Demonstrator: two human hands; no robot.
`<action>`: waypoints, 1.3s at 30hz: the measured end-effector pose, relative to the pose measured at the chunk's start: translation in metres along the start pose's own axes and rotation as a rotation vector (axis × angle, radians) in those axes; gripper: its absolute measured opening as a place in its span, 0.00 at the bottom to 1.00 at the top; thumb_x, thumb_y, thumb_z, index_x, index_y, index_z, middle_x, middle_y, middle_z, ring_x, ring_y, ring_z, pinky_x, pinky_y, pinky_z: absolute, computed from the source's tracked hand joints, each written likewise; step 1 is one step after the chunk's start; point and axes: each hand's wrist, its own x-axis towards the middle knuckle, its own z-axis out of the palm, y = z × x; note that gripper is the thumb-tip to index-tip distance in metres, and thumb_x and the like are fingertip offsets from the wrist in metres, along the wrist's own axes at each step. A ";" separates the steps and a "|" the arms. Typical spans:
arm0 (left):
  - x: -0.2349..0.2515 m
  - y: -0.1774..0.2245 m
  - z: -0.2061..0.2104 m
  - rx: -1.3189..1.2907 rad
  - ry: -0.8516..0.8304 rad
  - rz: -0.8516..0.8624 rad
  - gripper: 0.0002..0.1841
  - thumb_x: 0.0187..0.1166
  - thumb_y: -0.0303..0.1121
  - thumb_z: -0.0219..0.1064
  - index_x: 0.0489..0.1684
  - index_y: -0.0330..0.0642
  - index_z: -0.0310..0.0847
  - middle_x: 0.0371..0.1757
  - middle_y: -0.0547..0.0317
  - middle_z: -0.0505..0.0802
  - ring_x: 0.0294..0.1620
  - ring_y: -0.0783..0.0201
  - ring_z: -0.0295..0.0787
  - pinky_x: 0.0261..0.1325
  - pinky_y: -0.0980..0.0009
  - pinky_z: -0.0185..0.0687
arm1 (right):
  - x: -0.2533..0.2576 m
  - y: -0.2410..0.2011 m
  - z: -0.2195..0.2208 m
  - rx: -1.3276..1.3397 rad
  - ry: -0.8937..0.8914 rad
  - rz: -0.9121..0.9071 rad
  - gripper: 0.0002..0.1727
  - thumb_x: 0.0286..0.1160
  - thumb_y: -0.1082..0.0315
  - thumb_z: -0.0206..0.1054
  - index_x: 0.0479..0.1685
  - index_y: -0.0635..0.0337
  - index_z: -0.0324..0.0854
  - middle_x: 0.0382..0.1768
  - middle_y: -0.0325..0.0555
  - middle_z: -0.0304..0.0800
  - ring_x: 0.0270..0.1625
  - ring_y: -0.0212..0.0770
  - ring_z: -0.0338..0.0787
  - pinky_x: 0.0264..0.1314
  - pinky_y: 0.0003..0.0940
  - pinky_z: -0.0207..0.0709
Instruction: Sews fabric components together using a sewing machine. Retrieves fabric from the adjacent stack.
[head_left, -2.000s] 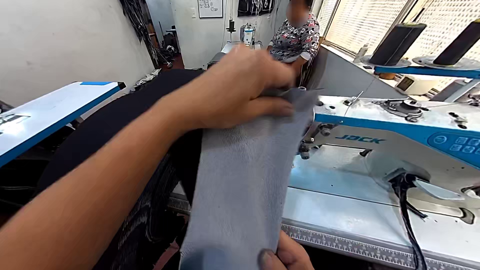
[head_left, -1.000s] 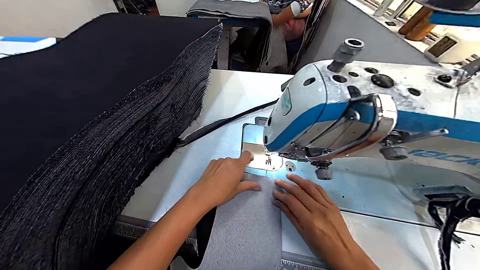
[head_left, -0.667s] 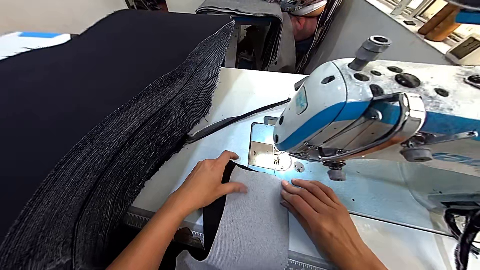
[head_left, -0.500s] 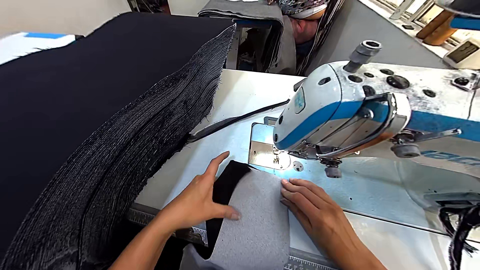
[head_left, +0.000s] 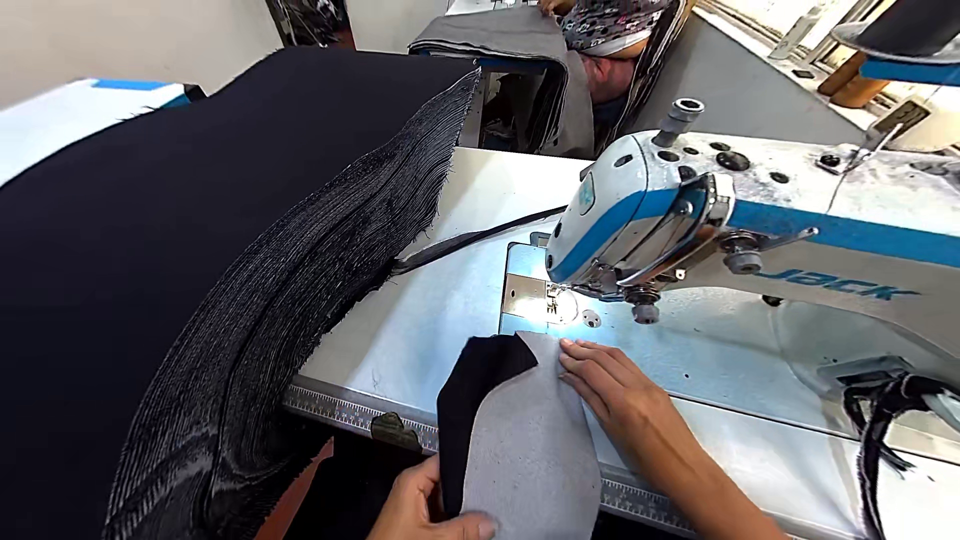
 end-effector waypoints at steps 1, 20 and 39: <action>-0.001 0.000 0.001 -0.009 0.033 -0.033 0.10 0.73 0.24 0.72 0.50 0.33 0.86 0.39 0.65 0.97 0.42 0.74 0.94 0.52 0.69 0.91 | 0.000 0.000 0.000 0.000 -0.001 0.000 0.18 0.86 0.57 0.58 0.44 0.57 0.92 0.56 0.44 0.96 0.65 0.45 0.92 0.67 0.33 0.84; 0.100 0.026 0.028 1.167 -0.093 0.539 0.36 0.83 0.61 0.57 0.85 0.47 0.71 0.84 0.45 0.77 0.90 0.35 0.61 0.86 0.31 0.51 | 0.004 -0.009 0.010 -0.033 0.052 0.013 0.20 0.85 0.54 0.58 0.39 0.55 0.94 0.52 0.42 0.97 0.60 0.49 0.93 0.61 0.40 0.85; 0.110 0.023 -0.004 1.280 0.099 0.490 0.31 0.88 0.57 0.50 0.79 0.47 0.79 0.85 0.51 0.77 0.90 0.41 0.62 0.87 0.36 0.56 | 0.000 -0.011 0.008 -0.025 0.055 0.060 0.21 0.87 0.48 0.57 0.44 0.49 0.93 0.54 0.39 0.97 0.63 0.46 0.91 0.67 0.38 0.80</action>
